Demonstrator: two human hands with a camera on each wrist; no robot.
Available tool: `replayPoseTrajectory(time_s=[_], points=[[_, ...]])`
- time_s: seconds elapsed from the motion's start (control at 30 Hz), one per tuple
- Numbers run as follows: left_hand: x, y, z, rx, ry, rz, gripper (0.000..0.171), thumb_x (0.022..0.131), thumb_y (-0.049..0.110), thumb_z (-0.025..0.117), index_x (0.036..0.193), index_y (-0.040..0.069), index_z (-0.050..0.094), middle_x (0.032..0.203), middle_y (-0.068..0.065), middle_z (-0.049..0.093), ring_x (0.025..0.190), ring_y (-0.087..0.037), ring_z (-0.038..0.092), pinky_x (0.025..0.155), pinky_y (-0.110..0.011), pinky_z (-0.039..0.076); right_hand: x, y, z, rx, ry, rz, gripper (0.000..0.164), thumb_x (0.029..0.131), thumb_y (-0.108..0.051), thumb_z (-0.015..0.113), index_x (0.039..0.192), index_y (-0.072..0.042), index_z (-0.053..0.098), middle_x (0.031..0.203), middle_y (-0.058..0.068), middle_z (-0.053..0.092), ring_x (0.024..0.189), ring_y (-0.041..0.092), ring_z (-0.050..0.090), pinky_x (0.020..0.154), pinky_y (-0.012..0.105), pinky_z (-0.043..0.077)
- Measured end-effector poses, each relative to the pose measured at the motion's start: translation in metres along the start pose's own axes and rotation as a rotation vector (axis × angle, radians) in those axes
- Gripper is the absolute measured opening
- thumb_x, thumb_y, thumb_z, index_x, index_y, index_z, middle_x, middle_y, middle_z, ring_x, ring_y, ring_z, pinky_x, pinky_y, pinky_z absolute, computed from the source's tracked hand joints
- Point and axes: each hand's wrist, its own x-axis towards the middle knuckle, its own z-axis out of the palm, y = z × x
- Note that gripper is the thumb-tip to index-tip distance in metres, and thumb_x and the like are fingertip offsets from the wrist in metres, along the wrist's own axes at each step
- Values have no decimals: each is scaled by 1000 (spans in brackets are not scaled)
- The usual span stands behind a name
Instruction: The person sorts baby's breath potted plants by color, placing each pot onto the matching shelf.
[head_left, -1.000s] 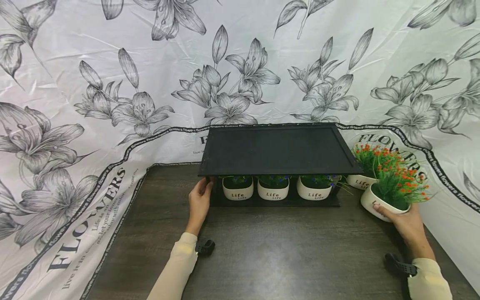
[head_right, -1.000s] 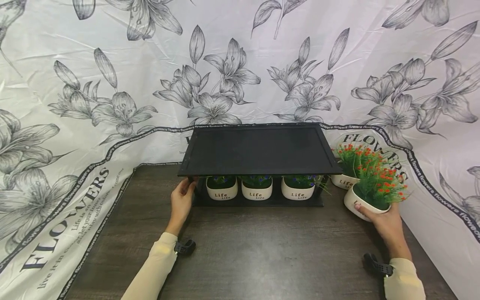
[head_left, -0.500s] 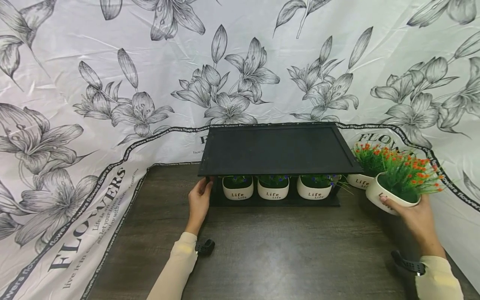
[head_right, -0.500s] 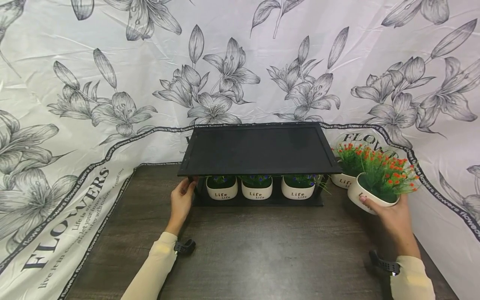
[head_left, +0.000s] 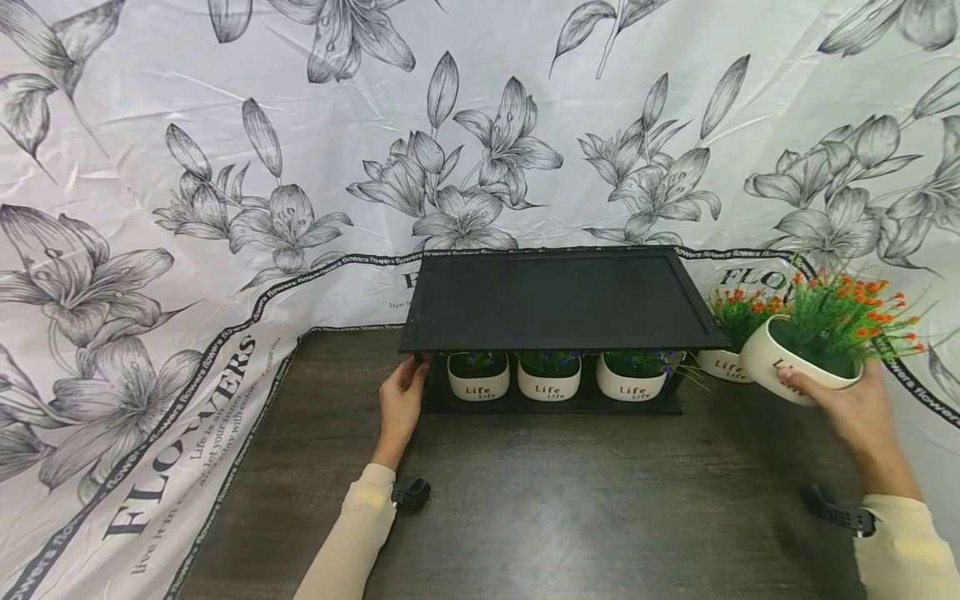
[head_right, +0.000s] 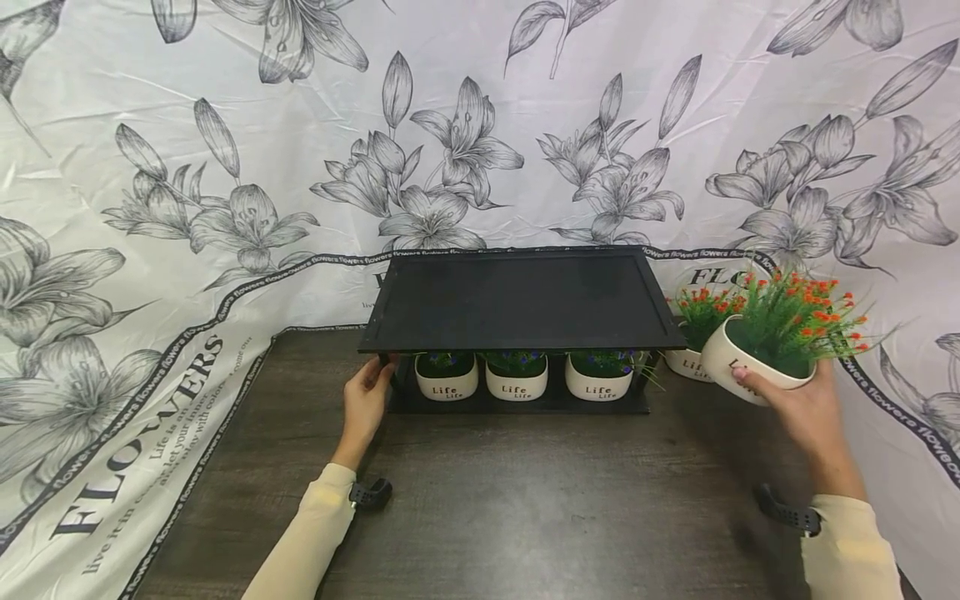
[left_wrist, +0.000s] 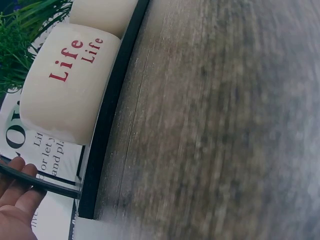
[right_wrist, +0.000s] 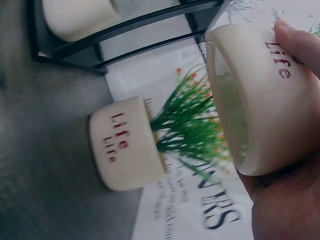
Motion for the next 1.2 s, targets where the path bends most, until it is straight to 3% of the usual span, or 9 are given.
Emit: replayPoseTrajectory(time_s=[0.23, 0.33, 0.4, 0.47, 0.63, 0.7, 0.93, 1.07, 1.2], points=[[0, 1, 1, -1, -5, 1, 36, 105, 20, 71, 134, -2, 71, 130, -21, 74, 118, -37, 74, 99, -48, 59, 11, -32, -6, -171, 14, 28, 94, 92, -24, 85, 164, -38, 26, 122, -33, 51, 96, -15, 47, 83, 6, 38], [0, 0, 0, -6, -8, 8, 36, 105, 21, 71, 134, -1, 72, 131, -22, 74, 119, -38, 74, 100, -52, 58, 18, -43, -6, -188, 3, -19, 97, 92, -22, 85, 166, -38, 24, 124, -32, 51, 94, -15, 49, 78, 6, 40], [0, 0, 0, -2, -6, 8, 36, 105, 22, 71, 134, 0, 72, 131, -21, 74, 119, -37, 74, 99, -46, 60, 24, -49, -5, -185, -12, -45, 94, 91, -20, 86, 164, -34, 28, 117, -33, 50, 90, -12, 52, 69, 5, 41], [-1, 0, 0, -8, -17, 12, 35, 106, 23, 70, 134, 2, 72, 131, -19, 75, 119, -35, 74, 97, -33, 60, 27, -56, -3, -184, -28, -47, 96, 92, -22, 85, 166, -33, 25, 121, -32, 48, 97, -12, 50, 73, 4, 39], [-1, 0, 0, -41, -50, 28, 30, 108, 23, 66, 133, 8, 74, 129, -13, 77, 122, -31, 73, 93, -9, 52, 33, -72, 1, -192, -58, -25, 79, 93, -29, 84, 154, -34, 34, 109, -30, 53, 92, -11, 51, 72, 7, 39], [-1, 0, 0, -48, -48, 35, 29, 108, 23, 66, 132, 8, 74, 128, -12, 77, 122, -31, 73, 93, -7, 52, 36, -79, 4, -173, -81, -51, 68, 93, -26, 84, 146, -32, 42, 103, -28, 58, 88, -10, 56, 70, 8, 43], [1, 1, 2, -45, -35, 46, 28, 107, 23, 68, 130, 9, 75, 127, -13, 78, 120, -26, 74, 92, -9, 52, 43, -98, 20, -200, -141, -106, 66, 92, -28, 85, 143, -37, 44, 108, -27, 55, 91, -7, 55, 75, 11, 40], [0, 1, 2, -49, -35, 30, 28, 107, 25, 68, 130, 11, 76, 126, -11, 79, 118, -19, 75, 89, -9, 52, 44, -111, 32, -205, -164, -132, 67, 92, -30, 86, 145, -33, 46, 110, -23, 56, 94, -5, 55, 80, 16, 40], [-2, 0, 1, -49, -32, 12, 29, 107, 26, 68, 131, 12, 75, 125, -9, 79, 118, -20, 75, 87, -9, 51, 45, -123, 43, -216, -196, -123, 58, 91, -35, 86, 136, -30, 49, 100, -23, 61, 93, -5, 55, 81, 20, 39]])
